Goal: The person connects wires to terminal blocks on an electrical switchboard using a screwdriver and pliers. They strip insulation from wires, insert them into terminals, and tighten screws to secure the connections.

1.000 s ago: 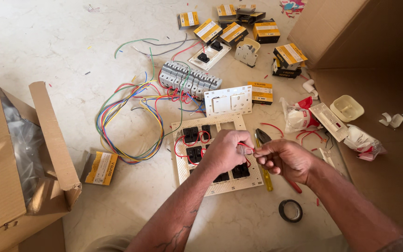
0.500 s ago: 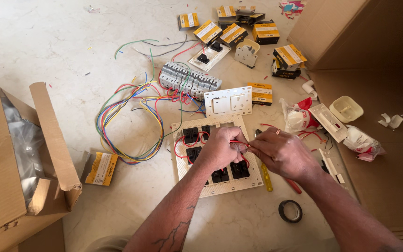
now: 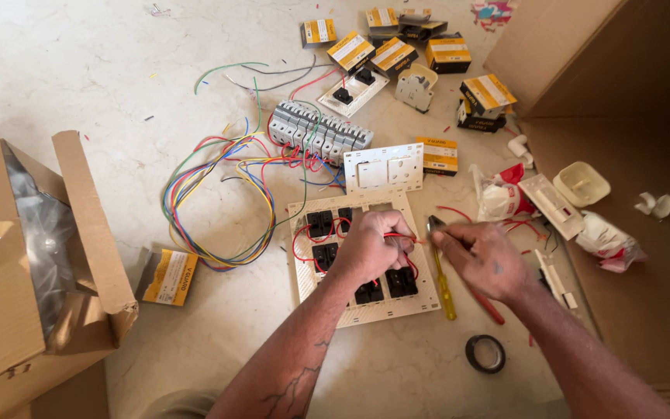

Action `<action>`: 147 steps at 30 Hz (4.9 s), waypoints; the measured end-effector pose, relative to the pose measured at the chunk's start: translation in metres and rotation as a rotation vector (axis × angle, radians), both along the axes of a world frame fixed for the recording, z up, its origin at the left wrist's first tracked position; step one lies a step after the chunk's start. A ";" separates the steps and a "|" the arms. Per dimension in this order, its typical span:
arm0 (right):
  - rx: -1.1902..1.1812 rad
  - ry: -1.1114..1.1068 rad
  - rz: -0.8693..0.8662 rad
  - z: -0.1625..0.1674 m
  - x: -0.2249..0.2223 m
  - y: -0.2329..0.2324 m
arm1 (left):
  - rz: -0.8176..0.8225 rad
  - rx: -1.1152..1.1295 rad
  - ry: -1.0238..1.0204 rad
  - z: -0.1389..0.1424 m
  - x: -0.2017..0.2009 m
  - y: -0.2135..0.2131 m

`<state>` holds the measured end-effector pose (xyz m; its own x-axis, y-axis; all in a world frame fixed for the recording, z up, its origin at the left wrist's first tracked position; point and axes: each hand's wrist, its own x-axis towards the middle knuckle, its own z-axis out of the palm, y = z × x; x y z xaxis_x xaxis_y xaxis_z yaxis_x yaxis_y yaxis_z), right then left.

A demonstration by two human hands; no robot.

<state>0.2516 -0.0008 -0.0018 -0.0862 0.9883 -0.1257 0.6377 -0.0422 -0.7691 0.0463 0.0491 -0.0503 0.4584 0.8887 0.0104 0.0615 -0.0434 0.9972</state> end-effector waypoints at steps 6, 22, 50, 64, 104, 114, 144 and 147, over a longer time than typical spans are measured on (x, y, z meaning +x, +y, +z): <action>0.655 -0.424 0.346 0.030 -0.012 -0.005 | -0.024 -0.067 -0.040 -0.004 -0.002 0.002; -0.209 0.131 -0.097 -0.008 -0.010 -0.004 | 0.026 0.073 0.099 0.007 -0.001 -0.003; 0.281 -0.212 0.082 0.016 -0.023 -0.001 | 0.029 -0.126 0.062 -0.002 -0.006 0.002; 0.197 0.143 -0.041 -0.024 -0.034 0.000 | 0.005 -0.249 -0.008 -0.015 -0.009 0.005; 0.094 -0.064 0.009 -0.010 -0.032 0.003 | -0.057 -0.105 0.040 -0.023 -0.012 0.001; 0.074 0.021 -0.049 -0.001 -0.031 0.006 | 0.083 -0.172 0.118 -0.022 -0.010 0.002; -0.027 -0.124 0.041 0.007 -0.029 0.011 | -0.037 -0.136 0.243 0.004 -0.011 -0.001; -0.013 -0.162 0.014 0.005 -0.029 0.011 | -0.002 -0.195 0.281 0.011 -0.014 -0.002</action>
<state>0.2229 0.0102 0.0027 -0.0777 0.9854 -0.1515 0.7540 -0.0413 -0.6556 0.0322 0.0474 -0.0397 0.4207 0.8607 -0.2868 0.3354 0.1462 0.9307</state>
